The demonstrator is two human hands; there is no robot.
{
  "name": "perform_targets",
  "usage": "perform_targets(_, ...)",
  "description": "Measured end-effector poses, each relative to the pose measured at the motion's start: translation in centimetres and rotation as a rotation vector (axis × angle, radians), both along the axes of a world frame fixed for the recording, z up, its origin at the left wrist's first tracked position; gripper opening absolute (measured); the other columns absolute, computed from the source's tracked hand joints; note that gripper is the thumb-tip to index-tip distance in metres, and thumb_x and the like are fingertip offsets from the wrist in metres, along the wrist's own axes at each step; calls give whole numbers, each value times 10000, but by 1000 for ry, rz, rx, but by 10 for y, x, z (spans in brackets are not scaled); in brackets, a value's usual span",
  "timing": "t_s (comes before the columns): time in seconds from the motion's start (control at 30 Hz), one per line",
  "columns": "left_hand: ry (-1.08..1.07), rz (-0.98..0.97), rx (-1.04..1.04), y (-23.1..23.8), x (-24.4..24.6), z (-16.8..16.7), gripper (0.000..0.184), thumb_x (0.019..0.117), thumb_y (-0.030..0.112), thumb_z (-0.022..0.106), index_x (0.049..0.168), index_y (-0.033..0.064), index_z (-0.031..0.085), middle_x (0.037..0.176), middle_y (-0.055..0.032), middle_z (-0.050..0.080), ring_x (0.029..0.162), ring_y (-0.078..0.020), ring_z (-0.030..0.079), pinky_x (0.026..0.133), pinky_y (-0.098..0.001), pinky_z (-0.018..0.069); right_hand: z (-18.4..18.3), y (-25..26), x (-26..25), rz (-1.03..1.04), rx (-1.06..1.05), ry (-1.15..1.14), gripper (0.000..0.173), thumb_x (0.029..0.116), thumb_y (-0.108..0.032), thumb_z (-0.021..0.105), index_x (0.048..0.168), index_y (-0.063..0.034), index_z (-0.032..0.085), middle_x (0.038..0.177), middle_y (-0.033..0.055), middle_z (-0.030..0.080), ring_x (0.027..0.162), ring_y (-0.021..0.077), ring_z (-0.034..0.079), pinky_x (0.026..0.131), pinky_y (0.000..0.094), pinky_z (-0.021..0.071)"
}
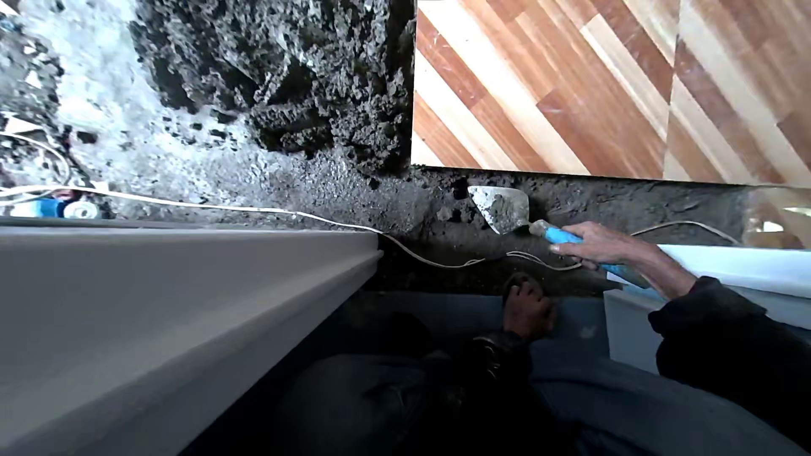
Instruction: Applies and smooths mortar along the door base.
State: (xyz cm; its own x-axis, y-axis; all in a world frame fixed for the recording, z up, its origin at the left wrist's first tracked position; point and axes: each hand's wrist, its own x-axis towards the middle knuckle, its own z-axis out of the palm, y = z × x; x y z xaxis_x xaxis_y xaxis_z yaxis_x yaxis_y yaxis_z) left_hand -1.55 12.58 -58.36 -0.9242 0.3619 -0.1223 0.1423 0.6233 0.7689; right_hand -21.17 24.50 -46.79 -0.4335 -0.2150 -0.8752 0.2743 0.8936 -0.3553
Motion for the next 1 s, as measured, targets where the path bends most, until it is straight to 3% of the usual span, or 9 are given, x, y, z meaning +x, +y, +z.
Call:
perform_targets(0.17, 2, 6, -10, 1, 1, -2, 283, 982, 334, 582, 994, 128, 775, 1122, -96, 746, 1172, -313, 636, 1007, -490, 459, -31, -6, -5, 8, -54, 21, 319, 1026, -319, 643, 1190, -46, 645, 668, 90, 583, 456, 153, 525, 452, 297, 493)
perform_targets(0.3, -8, -12, -3, -2, -1, -2, 296, 994, 343, 569, 1011, 132, 776, 1122, -101, 742, 1175, -309, 635, 999, -488, 468, -36, -31, -13, 32, -64, 39, 338, 1031, -351, 630, 1200, -57, 637, 692, 103, 582, 477, 172, 524, 469, 323, 489)
perform_targets(0.4, 31, 12, 24, -1, 0, -4, 270, 974, 329, 600, 980, 131, 783, 1086, -98, 750, 1146, -313, 651, 977, -496, 483, -43, -43, -12, 23, -102, 48, 325, 1028, -360, 633, 1167, -66, 644, 676, 80, 584, 469, 145, 527, 452, 291, 481)
perform_targets(0.57, 60, 31, 24, 0, 0, -6, 244, 957, 320, 623, 962, 140, 787, 1063, -83, 754, 1124, -303, 655, 953, -483, 481, -77, -40, -1, -36, -184, 11, 305, 1030, -295, 645, 1141, -12, 625, 668, 87, 574, 481, 147, 542, 478, 299, 505)
perform_targets(0.73, 43, 24, 24, -2, 0, -4, 244, 960, 313, 623, 968, 128, 783, 1037, -89, 747, 1126, -309, 649, 962, -486, 475, -78, -42, 4, -49, -193, 12, 268, 1021, -258, 661, 1143, -20, 647, 653, 83, 575, 460, 137, 529, 458, 286, 494)
perform_targets(0.9, 87, 62, 13, 3, 2, -8, 232, 939, 322, 636, 910, 141, 779, 984, -76, 750, 1085, -296, 666, 922, -479, 493, -69, -62, 0, -24, -226, 18, 308, 1023, -346, 645, 1125, -56, 649, 657, 64, 576, 469, 135, 523, 457, 284, 477)
perform_targets(1.0, 95, 62, 23, 3, 1, -9, 218, 933, 304, 645, 905, 132, 775, 1000, -79, 751, 1093, -298, 666, 924, -485, 498, -70, -85, -5, -76, -273, -37, 274, 1037, -283, 625, 1097, -16, 640, 657, 57, 567, 477, 135, 527, 456, 285, 483)
